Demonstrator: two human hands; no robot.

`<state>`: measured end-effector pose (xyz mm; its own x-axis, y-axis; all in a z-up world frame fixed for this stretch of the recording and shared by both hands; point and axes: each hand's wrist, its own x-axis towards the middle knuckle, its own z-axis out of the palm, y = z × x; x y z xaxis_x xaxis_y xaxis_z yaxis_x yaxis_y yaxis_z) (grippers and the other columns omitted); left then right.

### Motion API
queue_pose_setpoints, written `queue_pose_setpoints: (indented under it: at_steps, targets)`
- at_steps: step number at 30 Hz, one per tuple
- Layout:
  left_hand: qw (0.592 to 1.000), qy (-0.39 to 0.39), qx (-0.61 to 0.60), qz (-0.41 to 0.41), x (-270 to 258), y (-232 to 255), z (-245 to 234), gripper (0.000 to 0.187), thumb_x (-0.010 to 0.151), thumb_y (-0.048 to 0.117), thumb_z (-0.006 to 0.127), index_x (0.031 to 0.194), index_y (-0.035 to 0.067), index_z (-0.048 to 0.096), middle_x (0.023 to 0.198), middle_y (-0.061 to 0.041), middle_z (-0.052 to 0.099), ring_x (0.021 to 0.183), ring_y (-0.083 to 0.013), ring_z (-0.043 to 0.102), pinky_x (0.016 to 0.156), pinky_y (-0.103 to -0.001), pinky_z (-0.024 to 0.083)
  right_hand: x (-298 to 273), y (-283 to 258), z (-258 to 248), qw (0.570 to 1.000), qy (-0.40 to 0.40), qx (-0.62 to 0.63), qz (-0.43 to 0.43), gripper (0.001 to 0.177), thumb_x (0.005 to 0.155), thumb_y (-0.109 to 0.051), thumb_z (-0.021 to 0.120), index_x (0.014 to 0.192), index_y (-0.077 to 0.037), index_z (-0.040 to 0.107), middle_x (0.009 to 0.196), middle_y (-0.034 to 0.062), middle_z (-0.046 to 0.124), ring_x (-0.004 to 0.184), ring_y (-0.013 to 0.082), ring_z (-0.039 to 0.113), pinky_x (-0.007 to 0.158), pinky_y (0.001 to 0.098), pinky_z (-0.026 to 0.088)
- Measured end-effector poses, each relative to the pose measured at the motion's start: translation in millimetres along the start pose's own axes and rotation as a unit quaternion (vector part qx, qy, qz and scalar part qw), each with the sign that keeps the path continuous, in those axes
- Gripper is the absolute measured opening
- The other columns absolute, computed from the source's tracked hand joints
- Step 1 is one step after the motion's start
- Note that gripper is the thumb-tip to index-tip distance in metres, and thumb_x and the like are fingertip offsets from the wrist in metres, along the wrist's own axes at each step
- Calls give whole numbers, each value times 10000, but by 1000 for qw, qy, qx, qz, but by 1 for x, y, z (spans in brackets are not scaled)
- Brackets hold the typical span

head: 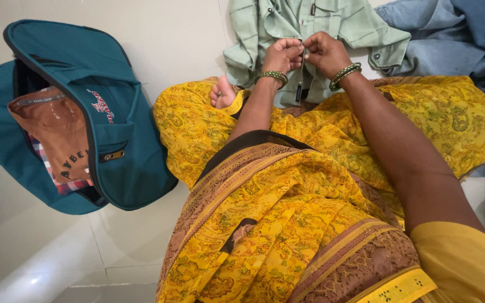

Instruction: The person sits on the floor and folds a light green collared shirt, smoothing it out and neatly placing it into a blue bag.

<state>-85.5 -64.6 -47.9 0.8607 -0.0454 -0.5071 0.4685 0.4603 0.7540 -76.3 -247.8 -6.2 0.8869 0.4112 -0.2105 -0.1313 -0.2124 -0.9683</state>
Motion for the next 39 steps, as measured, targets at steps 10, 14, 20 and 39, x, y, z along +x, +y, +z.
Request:
queue_pose_setpoints:
  at_steps: [10,14,20,39]
  targets:
    - [981,56,173,70,16,-19,-2,88,830,18,756,908,37,722,746,-24,718,535,-92,617,487,-255,530,-1,5,-4,945,151,-256,-133,165,917,-8,794,1050,-72,720,1044,98,714,902,232,713,792,345,583]
    - [986,18,150,72,18,-21,-4,102,860,14,710,957,42,720,788,-16,732,575,-87,630,519,-249,540,-8,-8,10,921,147,-304,-197,199,933,4,783,1102,-68,705,1058,139,708,928,308,708,808,398,572]
    - [987,13,150,64,10,-14,0,95,871,-9,704,955,36,700,777,-33,723,586,-100,636,537,-257,550,-11,-22,10,950,127,-260,-120,309,899,-3,768,1180,-57,652,1011,123,738,890,271,733,772,389,582]
    - [964,38,213,153,10,-15,-1,93,841,-48,713,898,24,697,750,-42,724,599,-113,675,535,-272,571,-8,-2,1,970,67,-201,-120,665,926,86,687,1515,-61,415,1078,110,785,991,208,760,861,343,598]
